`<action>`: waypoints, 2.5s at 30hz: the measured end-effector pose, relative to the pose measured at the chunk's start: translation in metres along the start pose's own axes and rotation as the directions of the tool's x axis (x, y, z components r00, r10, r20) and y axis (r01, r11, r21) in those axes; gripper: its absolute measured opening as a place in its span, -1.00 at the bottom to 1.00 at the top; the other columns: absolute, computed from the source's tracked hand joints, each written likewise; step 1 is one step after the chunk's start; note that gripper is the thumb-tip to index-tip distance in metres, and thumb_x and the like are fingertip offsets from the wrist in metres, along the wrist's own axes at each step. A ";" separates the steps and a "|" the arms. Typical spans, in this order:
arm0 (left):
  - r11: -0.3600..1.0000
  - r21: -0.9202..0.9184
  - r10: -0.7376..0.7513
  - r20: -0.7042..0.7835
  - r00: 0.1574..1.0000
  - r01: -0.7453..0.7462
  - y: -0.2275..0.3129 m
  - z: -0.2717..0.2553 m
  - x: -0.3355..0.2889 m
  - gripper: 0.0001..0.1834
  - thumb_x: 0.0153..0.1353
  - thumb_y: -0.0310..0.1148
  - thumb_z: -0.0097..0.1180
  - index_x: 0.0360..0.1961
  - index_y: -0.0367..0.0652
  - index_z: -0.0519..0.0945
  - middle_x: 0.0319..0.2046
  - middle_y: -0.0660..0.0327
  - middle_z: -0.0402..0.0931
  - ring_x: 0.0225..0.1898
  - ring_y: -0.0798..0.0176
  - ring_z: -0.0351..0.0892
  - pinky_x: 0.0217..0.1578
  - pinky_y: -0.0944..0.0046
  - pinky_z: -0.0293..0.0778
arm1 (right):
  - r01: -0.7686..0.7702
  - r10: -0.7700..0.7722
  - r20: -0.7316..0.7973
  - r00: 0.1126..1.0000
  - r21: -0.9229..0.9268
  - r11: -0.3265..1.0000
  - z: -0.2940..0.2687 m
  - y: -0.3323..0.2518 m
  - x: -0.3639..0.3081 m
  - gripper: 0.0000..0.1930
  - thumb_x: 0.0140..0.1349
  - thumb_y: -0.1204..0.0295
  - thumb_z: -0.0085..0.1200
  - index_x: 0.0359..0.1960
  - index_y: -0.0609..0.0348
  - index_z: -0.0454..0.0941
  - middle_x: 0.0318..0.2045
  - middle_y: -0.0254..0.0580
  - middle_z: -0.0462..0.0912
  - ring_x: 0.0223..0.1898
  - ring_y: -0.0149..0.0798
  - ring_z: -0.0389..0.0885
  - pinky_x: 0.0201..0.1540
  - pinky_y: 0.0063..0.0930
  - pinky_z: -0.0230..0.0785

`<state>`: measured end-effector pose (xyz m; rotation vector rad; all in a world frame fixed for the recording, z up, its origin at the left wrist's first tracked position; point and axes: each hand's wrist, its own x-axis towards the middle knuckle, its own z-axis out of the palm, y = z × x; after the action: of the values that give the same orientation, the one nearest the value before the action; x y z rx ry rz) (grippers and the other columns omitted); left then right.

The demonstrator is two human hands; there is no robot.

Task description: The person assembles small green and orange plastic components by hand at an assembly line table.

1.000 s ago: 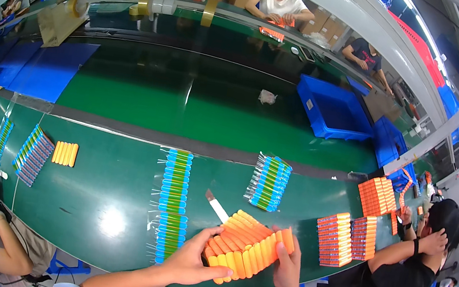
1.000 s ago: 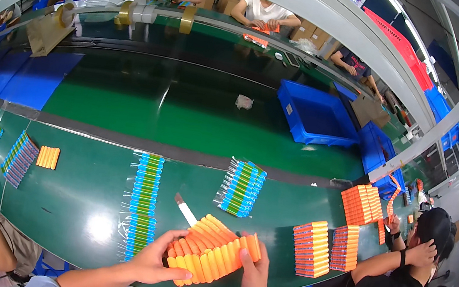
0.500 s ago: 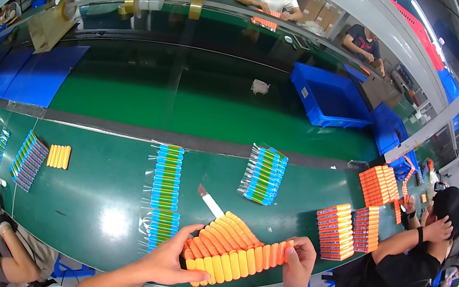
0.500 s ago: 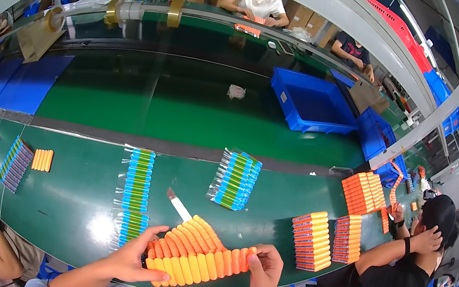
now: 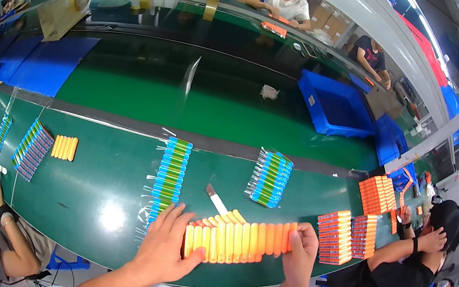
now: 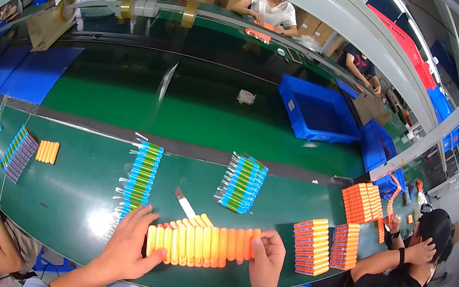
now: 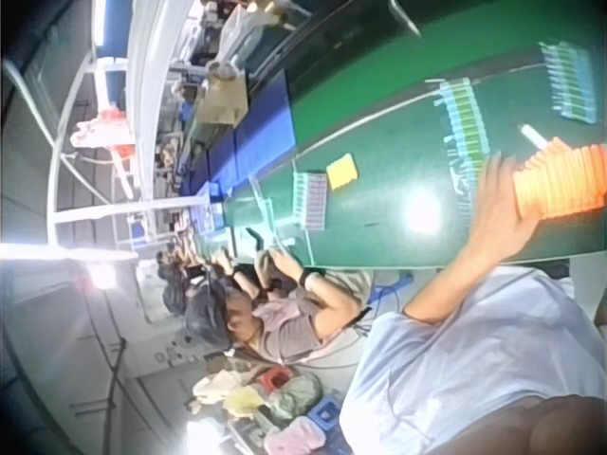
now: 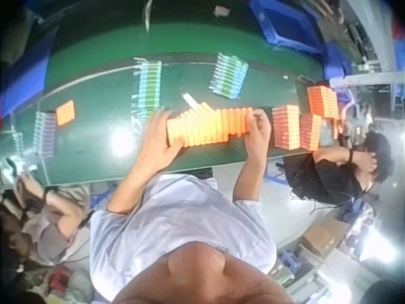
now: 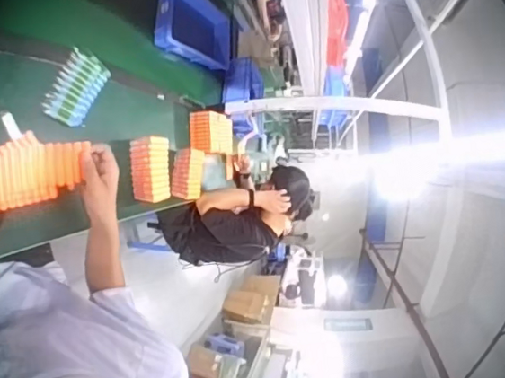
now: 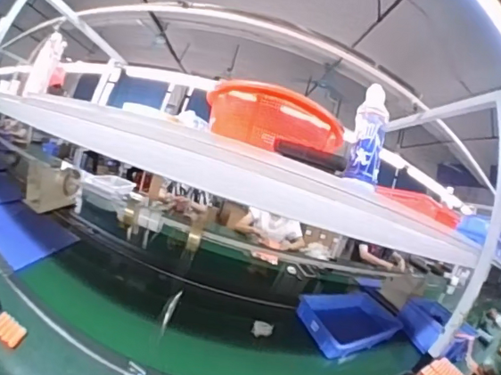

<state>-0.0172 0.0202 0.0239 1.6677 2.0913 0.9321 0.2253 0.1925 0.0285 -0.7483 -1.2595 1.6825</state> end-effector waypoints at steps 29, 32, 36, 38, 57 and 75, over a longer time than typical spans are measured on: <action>0.877 -0.183 0.411 -0.196 0.890 -0.445 -0.005 0.009 0.008 -0.26 0.09 -0.10 0.43 0.24 -0.18 0.46 0.04 0.15 0.61 0.02 0.01 0.61 0.02 0.09 0.53 | 0.224 -0.240 0.232 0.943 0.093 0.970 0.076 -0.043 -0.055 -0.76 0.23 0.59 0.15 -0.20 0.25 0.30 -0.52 -0.05 0.56 -0.62 -0.30 0.52 -0.54 -0.49 0.38; 0.901 -0.327 0.215 -0.234 0.948 -0.285 -0.011 0.011 0.005 -0.26 0.05 -0.14 0.47 0.22 -0.20 0.47 -0.08 0.20 0.68 -0.01 0.01 0.66 0.11 0.07 0.52 | 0.253 -0.256 0.278 0.926 0.047 0.966 0.089 -0.042 -0.057 -0.66 0.16 0.60 0.24 -0.18 0.26 0.27 -0.53 0.07 0.61 -0.65 -0.25 0.55 -0.59 -0.50 0.39; 0.931 -0.041 0.349 -0.197 0.916 -0.363 -0.021 0.018 0.006 0.15 -0.15 -0.03 0.60 0.38 -0.32 0.23 -0.01 0.11 0.63 -0.03 -0.08 0.65 -0.02 0.08 0.58 | 0.115 -0.105 0.176 0.979 -0.044 0.992 0.078 -0.024 -0.033 -0.66 0.20 0.79 0.07 0.02 0.35 0.40 -0.38 -0.01 0.64 -0.42 -0.33 0.67 -0.42 -0.47 0.54; 0.906 -0.289 0.247 -0.230 0.941 -0.308 -0.019 0.018 0.003 0.16 -0.16 0.00 0.62 0.37 -0.32 0.23 -0.03 0.09 0.64 -0.07 -0.06 0.67 -0.05 0.11 0.60 | 0.107 -0.010 0.240 0.971 -0.396 0.912 0.068 -0.014 -0.025 -0.71 0.22 0.74 0.06 -0.01 0.34 0.54 -0.38 -0.03 0.68 -0.45 -0.41 0.68 -0.44 -0.52 0.55; 0.835 -0.361 0.330 -0.276 0.903 -0.416 -0.029 0.019 0.005 -0.06 -0.30 -0.04 0.67 0.12 -0.28 0.56 0.02 0.04 0.62 0.01 0.01 0.68 0.06 0.10 0.60 | 0.541 -0.142 0.524 0.840 -0.783 0.307 0.055 0.002 0.000 -0.64 0.07 0.50 0.23 -0.03 0.09 0.58 0.03 -0.04 0.56 0.03 0.03 0.52 0.07 -0.18 0.41; 0.921 -0.182 0.285 -0.284 0.915 -0.343 -0.015 -0.017 0.000 -0.24 -0.17 -0.09 0.62 0.06 -0.21 0.60 -0.04 0.15 0.66 0.03 0.14 0.63 0.22 0.01 0.41 | 0.491 -0.086 0.507 0.858 -0.759 0.426 0.051 0.013 0.003 -0.62 0.08 0.51 0.21 -0.02 0.15 0.49 0.00 -0.07 0.59 0.02 0.06 0.56 0.07 -0.16 0.47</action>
<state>-0.0388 0.0137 0.0271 1.8774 1.7961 1.4990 0.1768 0.1729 0.0317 -0.6745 -2.4801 0.7777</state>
